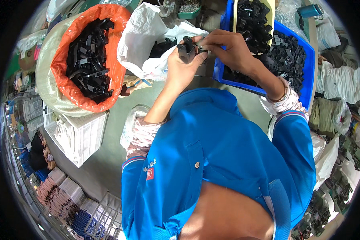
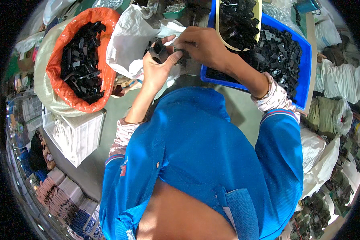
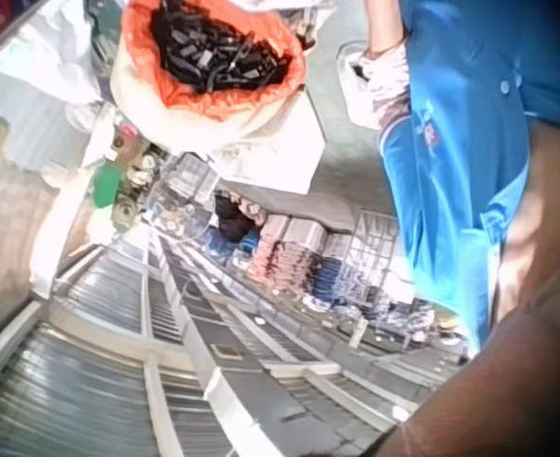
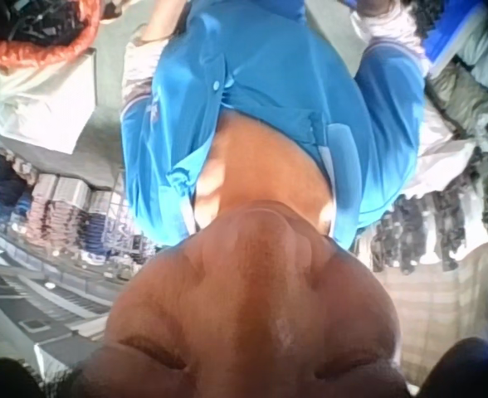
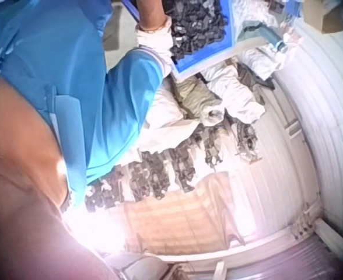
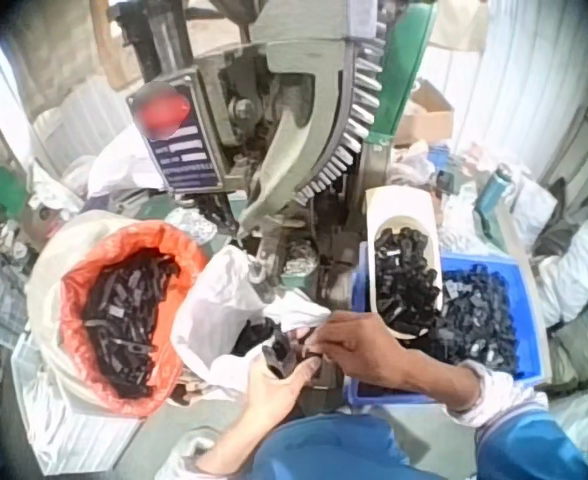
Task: The person repeatedly picks small black plastic components from a blue bin, assembles them by hand, and places the finished units into a white sack. The cycle of picking, assembling, and depositing continues throughout the clip.
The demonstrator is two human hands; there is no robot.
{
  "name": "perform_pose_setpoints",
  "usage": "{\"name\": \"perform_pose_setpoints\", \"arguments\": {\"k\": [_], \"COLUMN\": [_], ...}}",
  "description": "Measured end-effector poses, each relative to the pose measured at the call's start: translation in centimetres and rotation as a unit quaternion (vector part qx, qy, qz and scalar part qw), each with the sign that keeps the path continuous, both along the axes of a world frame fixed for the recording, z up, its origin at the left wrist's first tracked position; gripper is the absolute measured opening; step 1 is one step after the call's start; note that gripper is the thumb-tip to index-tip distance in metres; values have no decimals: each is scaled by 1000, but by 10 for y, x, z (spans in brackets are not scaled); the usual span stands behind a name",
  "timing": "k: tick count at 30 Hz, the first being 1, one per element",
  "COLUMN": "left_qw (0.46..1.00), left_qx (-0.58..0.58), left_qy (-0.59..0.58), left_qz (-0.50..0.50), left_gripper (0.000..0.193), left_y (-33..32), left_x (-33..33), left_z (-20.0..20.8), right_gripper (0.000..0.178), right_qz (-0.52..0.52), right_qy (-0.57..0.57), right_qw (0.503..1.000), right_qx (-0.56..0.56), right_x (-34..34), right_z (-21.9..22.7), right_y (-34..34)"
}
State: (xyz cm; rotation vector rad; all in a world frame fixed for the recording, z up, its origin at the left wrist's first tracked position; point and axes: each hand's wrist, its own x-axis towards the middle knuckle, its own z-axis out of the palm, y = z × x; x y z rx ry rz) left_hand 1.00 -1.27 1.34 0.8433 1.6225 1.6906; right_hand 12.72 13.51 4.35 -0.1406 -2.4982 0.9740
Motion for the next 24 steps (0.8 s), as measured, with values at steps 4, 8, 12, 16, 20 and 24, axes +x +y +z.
{"name": "perform_pose_setpoints", "arguments": {"k": [4,8,12,16,20,24], "left_qw": [997,991,982,1000,989,973], "left_qx": [33,44,60,-10,23,46], "left_qy": [-19,-79,-176,6,144,224], "left_qz": [65,96,28,-12,-18,-27], "left_gripper": [32,26,20,15,14,12], "left_y": [3,12,12,13,17,18], "left_x": [-6,-3,-27,-43,-50,-55], "left_z": [-2,-3,-9,-12,-21,-19], "right_gripper": [35,37,34,33,31,29], "right_qz": [-102,-173,-128,-94,-106,-95], "right_qy": [62,44,59,9,36,39], "right_qw": [946,956,877,866,853,839], "right_qx": [-300,-231,-459,-490,-510,-535], "right_x": [-3,-2,0,6,5,2], "right_z": [-21,-36,-38,-42,-44,-48], "right_y": [-18,-59,-37,-18,-10,-4]}}
